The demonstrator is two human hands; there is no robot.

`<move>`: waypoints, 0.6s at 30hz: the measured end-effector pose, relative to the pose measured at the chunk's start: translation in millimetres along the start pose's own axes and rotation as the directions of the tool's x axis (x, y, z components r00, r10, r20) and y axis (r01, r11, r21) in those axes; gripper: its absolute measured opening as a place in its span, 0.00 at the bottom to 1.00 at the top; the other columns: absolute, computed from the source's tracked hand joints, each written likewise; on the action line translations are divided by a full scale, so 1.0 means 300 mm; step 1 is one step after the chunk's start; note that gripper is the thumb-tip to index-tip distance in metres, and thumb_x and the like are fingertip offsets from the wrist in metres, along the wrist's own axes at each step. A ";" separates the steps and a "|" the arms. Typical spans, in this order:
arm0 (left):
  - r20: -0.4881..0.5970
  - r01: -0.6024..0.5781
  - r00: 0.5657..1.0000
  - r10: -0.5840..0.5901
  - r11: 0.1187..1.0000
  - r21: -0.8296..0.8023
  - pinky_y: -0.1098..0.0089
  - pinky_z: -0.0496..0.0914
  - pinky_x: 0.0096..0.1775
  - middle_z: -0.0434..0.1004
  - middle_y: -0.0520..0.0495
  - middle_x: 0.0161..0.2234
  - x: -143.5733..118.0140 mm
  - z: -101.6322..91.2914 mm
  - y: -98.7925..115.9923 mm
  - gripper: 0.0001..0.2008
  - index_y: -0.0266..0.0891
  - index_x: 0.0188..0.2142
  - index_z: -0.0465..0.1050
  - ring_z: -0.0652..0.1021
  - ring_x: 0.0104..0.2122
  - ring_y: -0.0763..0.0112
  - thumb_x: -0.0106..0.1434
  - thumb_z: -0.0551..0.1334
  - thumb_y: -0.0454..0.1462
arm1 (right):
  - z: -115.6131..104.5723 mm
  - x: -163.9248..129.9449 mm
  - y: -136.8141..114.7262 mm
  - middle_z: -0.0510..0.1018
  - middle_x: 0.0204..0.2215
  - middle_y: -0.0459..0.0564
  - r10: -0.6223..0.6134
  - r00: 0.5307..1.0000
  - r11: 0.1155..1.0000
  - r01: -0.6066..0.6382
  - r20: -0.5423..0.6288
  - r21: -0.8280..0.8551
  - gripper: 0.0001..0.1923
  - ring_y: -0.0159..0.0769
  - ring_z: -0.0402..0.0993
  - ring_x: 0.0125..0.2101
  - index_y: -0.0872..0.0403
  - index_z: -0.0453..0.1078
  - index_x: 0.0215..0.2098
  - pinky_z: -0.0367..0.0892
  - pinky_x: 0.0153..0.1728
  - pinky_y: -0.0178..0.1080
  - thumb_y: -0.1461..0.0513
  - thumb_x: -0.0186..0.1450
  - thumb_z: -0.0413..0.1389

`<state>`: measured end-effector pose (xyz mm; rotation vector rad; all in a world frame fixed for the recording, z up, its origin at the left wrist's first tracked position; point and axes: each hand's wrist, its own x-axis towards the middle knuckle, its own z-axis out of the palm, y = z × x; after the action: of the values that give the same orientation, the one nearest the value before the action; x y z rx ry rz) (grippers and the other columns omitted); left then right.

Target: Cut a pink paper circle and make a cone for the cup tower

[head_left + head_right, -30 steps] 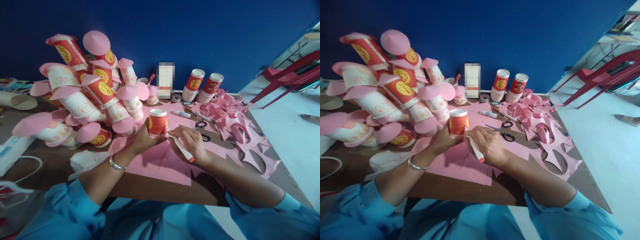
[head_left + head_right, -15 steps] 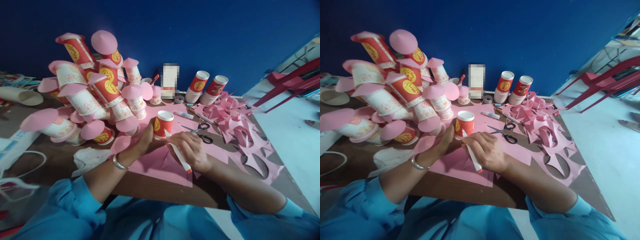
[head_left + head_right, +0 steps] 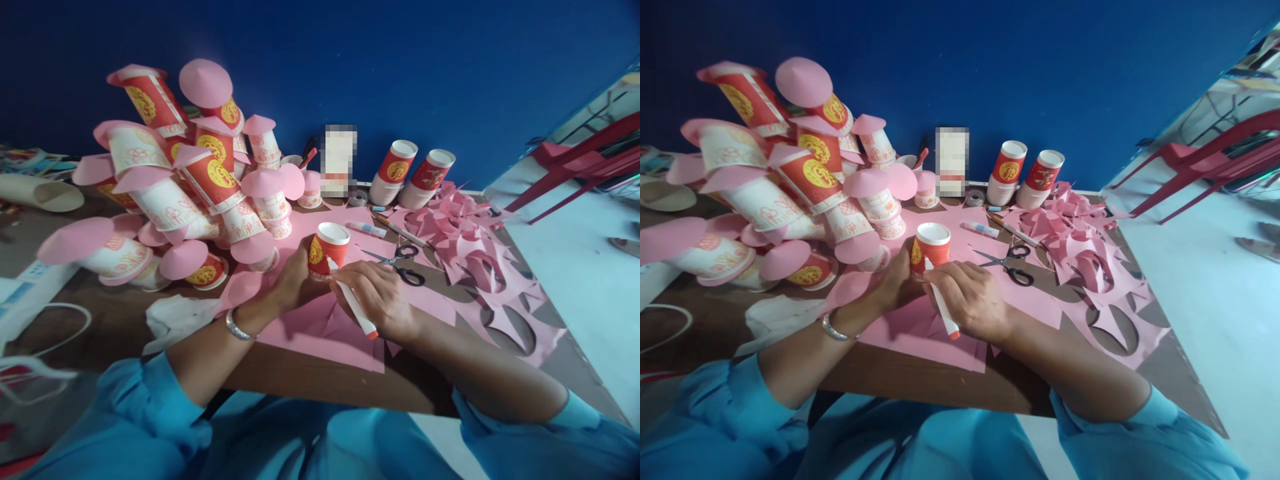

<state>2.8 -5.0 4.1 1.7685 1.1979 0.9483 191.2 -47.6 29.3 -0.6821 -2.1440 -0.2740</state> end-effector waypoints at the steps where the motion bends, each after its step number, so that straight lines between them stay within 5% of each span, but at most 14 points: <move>1: 0.016 -0.005 1.000 0.005 1.000 -0.004 0.59 0.77 0.41 0.78 0.46 0.44 -0.004 -0.007 0.000 0.33 0.42 0.54 0.66 0.79 0.41 0.59 0.55 0.76 0.47 | 0.000 -0.001 0.003 0.83 0.33 0.53 0.009 1.000 1.000 -0.009 -0.002 -0.004 0.09 0.38 0.81 0.32 0.56 0.68 0.48 0.75 0.31 0.39 0.68 0.70 0.59; 7: 0.026 0.038 0.999 -0.035 0.995 -0.096 0.59 0.77 0.42 0.78 0.43 0.48 -0.008 -0.014 -0.023 0.41 0.43 0.55 0.60 0.81 0.45 0.55 0.48 0.77 0.49 | -0.013 0.004 0.013 0.81 0.30 0.51 0.041 0.999 0.999 -0.041 -0.032 -0.017 0.09 0.38 0.79 0.30 0.56 0.67 0.48 0.75 0.31 0.38 0.68 0.69 0.58; 18: 0.024 0.028 0.999 -0.022 0.960 -0.277 0.60 0.76 0.44 0.78 0.40 0.48 0.003 0.002 -0.014 0.37 0.41 0.50 0.62 0.81 0.46 0.56 0.49 0.79 0.48 | -0.016 0.001 0.030 0.81 0.32 0.51 0.106 0.994 0.994 -0.106 -0.031 -0.007 0.08 0.37 0.80 0.31 0.54 0.67 0.49 0.75 0.32 0.38 0.67 0.71 0.57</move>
<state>2.0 -3.3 0.1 1.5326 1.0170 1.0271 199.2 -42.1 32.0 -0.7889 -2.0712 -0.2351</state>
